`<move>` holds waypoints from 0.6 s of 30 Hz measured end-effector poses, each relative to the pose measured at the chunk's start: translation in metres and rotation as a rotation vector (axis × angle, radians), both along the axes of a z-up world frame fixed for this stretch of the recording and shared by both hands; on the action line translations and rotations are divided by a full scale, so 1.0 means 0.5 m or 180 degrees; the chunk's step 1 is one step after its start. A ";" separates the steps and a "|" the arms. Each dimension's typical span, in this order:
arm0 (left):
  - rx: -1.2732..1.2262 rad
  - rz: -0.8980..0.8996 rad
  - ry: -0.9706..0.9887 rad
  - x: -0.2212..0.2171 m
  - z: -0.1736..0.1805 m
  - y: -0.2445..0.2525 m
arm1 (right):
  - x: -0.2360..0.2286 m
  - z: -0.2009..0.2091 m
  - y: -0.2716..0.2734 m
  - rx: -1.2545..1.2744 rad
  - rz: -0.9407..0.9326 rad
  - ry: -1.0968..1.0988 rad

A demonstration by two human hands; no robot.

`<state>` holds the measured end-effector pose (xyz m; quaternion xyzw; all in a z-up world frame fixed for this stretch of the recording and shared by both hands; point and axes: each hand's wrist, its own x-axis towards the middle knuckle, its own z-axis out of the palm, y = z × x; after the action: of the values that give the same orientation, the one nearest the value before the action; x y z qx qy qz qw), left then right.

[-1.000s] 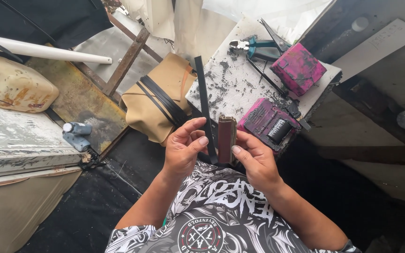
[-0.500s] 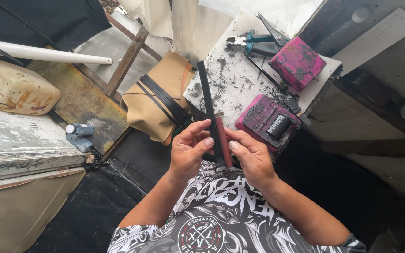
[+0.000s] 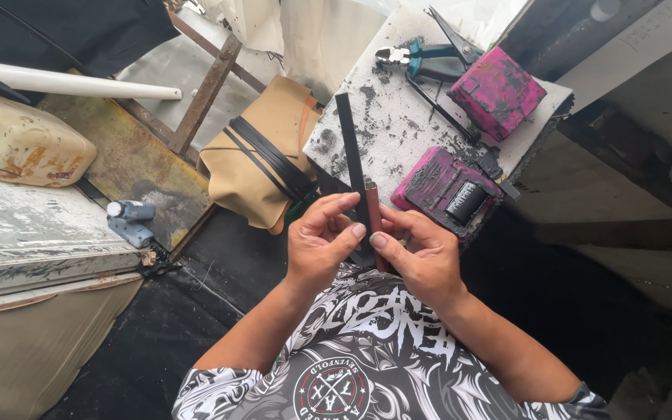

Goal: Sanding the edges of leather straps and hanging them on a line using clothespins for finishing.

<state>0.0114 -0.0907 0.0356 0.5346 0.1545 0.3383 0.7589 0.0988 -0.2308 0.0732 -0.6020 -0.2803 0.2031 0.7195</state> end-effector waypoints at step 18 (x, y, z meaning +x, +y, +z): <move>0.0027 -0.0016 -0.0238 0.011 0.013 0.011 | 0.002 0.038 0.004 0.0176 -0.0163 -0.0537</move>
<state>0.0167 -0.0854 0.0423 0.5251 0.1233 0.3567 0.7628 0.0996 -0.2290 0.0922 -0.6039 -0.3300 0.1253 0.7146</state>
